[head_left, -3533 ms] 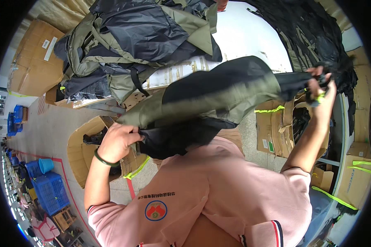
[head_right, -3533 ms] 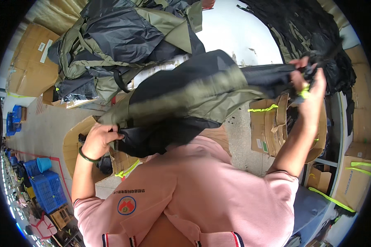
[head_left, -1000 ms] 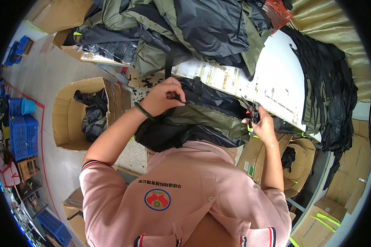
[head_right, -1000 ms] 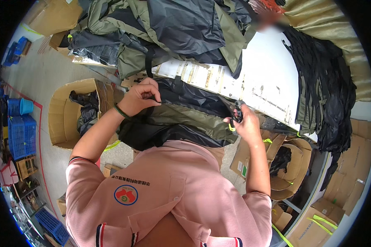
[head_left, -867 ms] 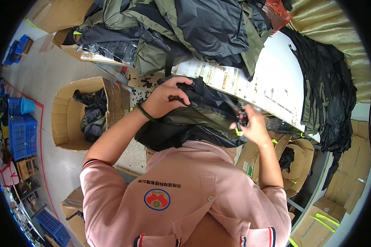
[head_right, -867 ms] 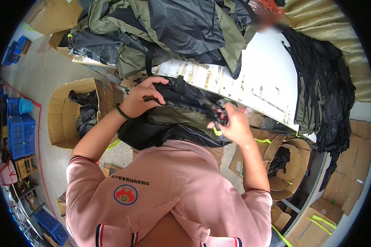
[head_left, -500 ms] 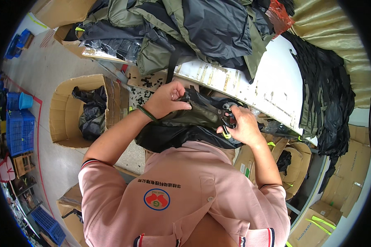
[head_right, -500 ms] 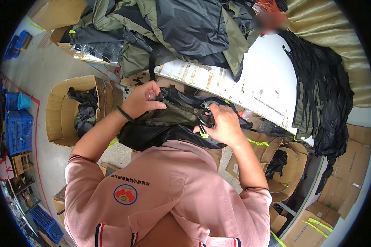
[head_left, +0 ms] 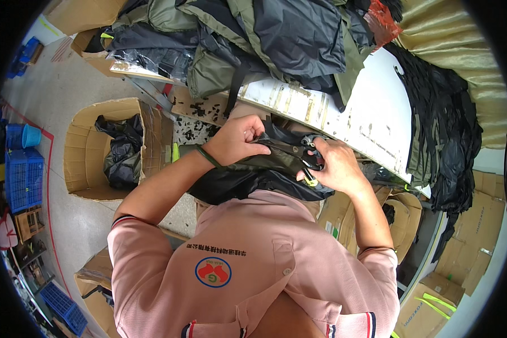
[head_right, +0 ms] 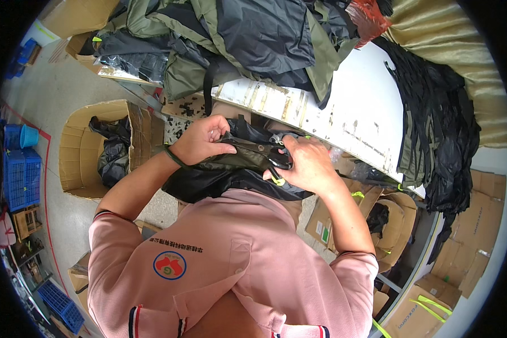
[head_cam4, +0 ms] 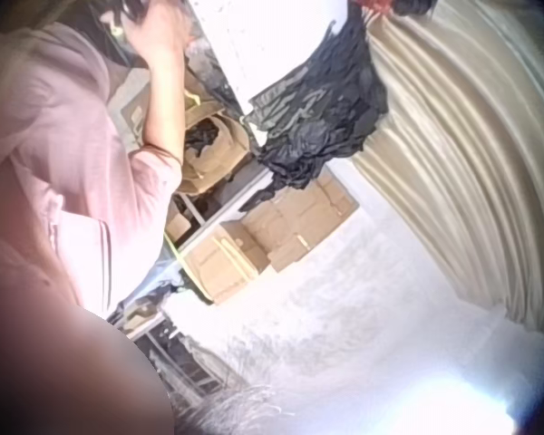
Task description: Trimming excess material from synthetic fabric outdoor gear using scissors.
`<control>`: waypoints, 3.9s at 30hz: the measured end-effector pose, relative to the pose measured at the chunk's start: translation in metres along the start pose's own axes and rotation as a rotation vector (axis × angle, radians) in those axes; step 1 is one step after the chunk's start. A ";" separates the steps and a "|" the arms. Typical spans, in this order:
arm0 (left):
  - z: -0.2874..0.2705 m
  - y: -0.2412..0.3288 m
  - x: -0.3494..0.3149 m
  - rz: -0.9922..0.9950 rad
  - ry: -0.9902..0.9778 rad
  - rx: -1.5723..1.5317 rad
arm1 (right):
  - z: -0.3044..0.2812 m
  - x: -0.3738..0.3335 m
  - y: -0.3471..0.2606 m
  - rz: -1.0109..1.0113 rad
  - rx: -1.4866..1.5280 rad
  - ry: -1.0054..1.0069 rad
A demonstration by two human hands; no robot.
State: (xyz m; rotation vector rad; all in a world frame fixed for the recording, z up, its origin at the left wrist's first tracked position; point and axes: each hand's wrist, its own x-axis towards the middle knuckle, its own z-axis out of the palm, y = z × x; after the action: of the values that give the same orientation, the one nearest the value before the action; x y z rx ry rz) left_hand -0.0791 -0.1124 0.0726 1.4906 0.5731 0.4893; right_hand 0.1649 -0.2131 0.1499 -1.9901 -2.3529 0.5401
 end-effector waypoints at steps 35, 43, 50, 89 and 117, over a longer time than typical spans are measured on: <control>0.002 0.011 -0.001 0.023 -0.043 0.165 | 0.006 -0.005 0.002 -0.022 0.140 -0.061; 0.001 0.016 0.001 0.068 -0.045 0.244 | 0.007 -0.013 0.011 0.040 0.176 -0.003; -0.031 0.014 0.027 0.086 0.084 0.311 | 0.058 -0.058 0.039 0.327 0.714 0.106; 0.033 -0.059 -0.098 0.304 -0.165 0.947 | 0.166 -0.106 0.061 0.476 0.993 0.367; -0.022 -0.109 -0.118 0.091 0.083 0.834 | 0.172 -0.107 0.082 0.453 1.093 0.315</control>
State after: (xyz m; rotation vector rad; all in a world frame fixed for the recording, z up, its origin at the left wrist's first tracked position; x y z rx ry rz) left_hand -0.1891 -0.1730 -0.0297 2.3025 0.8331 0.3971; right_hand 0.2240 -0.3481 -0.0111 -1.7727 -0.9856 1.0958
